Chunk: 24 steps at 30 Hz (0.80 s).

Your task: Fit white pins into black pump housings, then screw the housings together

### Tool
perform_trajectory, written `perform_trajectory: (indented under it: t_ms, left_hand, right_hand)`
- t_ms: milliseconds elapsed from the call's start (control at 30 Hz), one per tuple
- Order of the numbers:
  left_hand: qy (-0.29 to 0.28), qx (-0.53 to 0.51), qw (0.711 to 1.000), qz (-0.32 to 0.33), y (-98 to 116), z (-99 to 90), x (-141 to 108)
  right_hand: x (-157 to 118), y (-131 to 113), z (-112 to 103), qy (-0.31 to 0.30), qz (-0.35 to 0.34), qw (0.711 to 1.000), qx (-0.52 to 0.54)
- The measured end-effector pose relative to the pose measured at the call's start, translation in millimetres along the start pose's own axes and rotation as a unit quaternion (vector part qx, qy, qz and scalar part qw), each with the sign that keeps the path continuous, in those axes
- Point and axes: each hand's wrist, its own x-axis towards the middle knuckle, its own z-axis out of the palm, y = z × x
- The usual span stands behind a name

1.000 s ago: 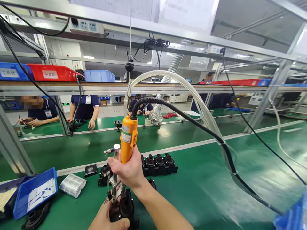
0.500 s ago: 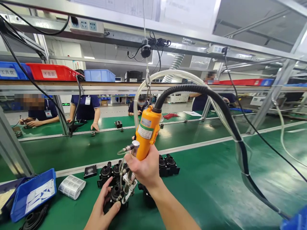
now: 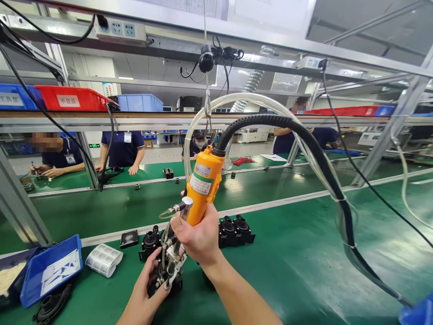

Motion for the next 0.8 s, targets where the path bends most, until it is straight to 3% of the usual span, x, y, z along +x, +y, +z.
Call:
perform_trajectory:
  t_ms: [333, 567, 733, 800]
  left_hand:
    - [-0.034, -0.091, 0.995, -0.032, 14, -0.5, -1]
    - [-0.015, -0.135, 0.99, -0.034, 17, 3.4, -2]
    - [-0.019, -0.131, 0.991, -0.031, 15, 8.0, 5]
    - [-0.012, -0.104, 0.994, -0.034, 19, 12.5, 6]
  right_hand:
    - [-5, 12, 7, -0.037, 0.021, 0.999, 0.007]
    - [-7, 19, 14, -0.059, 0.022, 0.998, -0.022]
    - [-8, 21, -4, -0.022, 0.004, 0.997, -0.07]
    - [-6, 24, -2, -0.013, -0.009, 0.997, -0.07]
